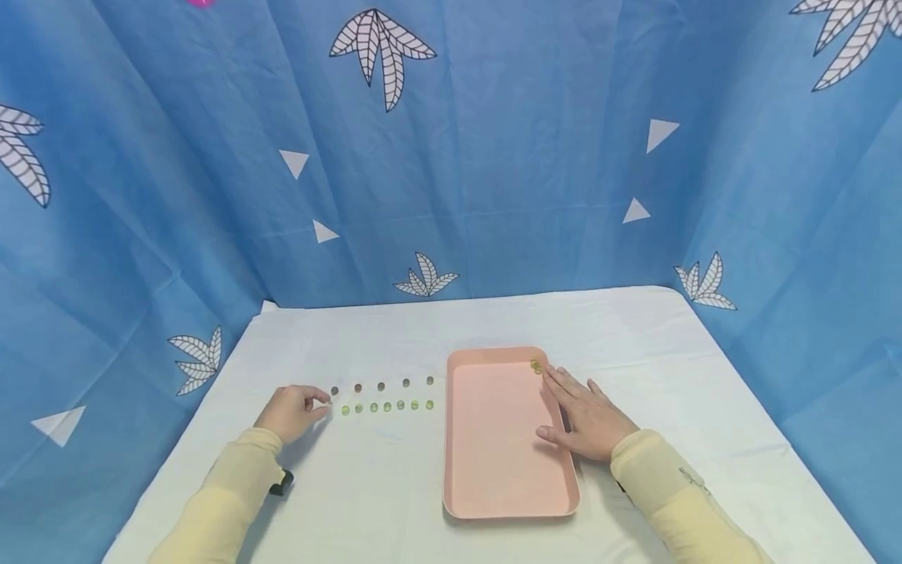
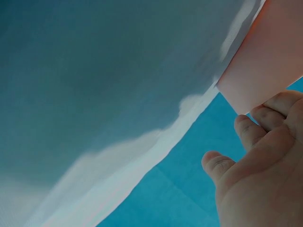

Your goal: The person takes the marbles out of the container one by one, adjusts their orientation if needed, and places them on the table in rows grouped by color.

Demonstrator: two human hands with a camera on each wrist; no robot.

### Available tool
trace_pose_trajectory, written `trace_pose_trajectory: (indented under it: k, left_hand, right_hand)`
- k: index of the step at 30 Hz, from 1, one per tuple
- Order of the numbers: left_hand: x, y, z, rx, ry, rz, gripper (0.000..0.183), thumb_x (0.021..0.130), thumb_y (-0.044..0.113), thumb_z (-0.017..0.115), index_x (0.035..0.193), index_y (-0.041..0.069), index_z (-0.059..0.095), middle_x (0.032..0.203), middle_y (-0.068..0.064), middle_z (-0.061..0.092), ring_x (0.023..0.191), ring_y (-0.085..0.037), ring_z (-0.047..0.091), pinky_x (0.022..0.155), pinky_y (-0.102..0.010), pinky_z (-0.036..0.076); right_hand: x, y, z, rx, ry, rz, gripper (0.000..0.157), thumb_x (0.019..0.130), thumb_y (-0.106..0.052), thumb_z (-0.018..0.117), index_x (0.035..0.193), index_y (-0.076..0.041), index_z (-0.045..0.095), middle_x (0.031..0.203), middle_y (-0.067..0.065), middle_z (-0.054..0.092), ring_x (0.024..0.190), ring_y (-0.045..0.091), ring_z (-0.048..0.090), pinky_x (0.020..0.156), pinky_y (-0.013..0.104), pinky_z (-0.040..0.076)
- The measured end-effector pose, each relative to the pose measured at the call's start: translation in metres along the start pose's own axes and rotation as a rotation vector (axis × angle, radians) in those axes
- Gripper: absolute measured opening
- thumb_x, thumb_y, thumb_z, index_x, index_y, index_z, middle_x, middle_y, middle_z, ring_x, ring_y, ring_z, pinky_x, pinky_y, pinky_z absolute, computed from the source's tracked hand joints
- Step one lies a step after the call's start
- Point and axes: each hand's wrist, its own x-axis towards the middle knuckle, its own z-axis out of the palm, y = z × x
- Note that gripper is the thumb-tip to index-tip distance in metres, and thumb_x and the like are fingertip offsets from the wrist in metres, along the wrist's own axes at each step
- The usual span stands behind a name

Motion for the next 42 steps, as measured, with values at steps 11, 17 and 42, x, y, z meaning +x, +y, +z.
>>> trace_pose_trajectory:
  k: [11, 17, 42]
  left_hand:
    - [0.002, -0.001, 0.009, 0.031, -0.061, -0.036, 0.015, 0.082, 0.014, 0.076, 0.097, 0.010, 0.075, 0.065, 0.004, 0.054, 0.062, -0.014, 0.048, 0.061, -0.031, 0.041]
    - [0.006, 0.001, 0.009, 0.044, -0.061, -0.026, 0.016, 0.083, 0.015, 0.075, 0.098, 0.010, 0.075, 0.067, 0.004, 0.055, 0.063, -0.014, 0.048, 0.061, -0.031, 0.042]
    - [0.003, -0.002, 0.014, 0.053, -0.065, -0.047, 0.019, 0.083, 0.016, 0.075, 0.101, 0.009, 0.075, 0.065, 0.004, 0.054, 0.062, -0.014, 0.047, 0.059, -0.031, 0.041]
  right_hand:
    - [0.003, 0.001, -0.005, 0.006, -0.004, 0.003, 0.094, 0.086, -0.066, 0.056, 0.152, -0.007, 0.026, 0.157, 0.010, 0.024, 0.142, 0.033, 0.024, 0.108, 0.062, 0.020]
    - [0.003, 0.001, -0.005, -0.006, 0.004, -0.004, 0.094, 0.085, -0.065, 0.057, 0.152, -0.006, 0.026, 0.157, 0.011, 0.024, 0.141, 0.033, 0.025, 0.107, 0.063, 0.021]
    - [0.001, 0.000, -0.002, 0.001, -0.007, 0.002, 0.094, 0.085, -0.066, 0.056, 0.152, -0.007, 0.027, 0.156, 0.011, 0.026, 0.141, 0.032, 0.026, 0.107, 0.062, 0.021]
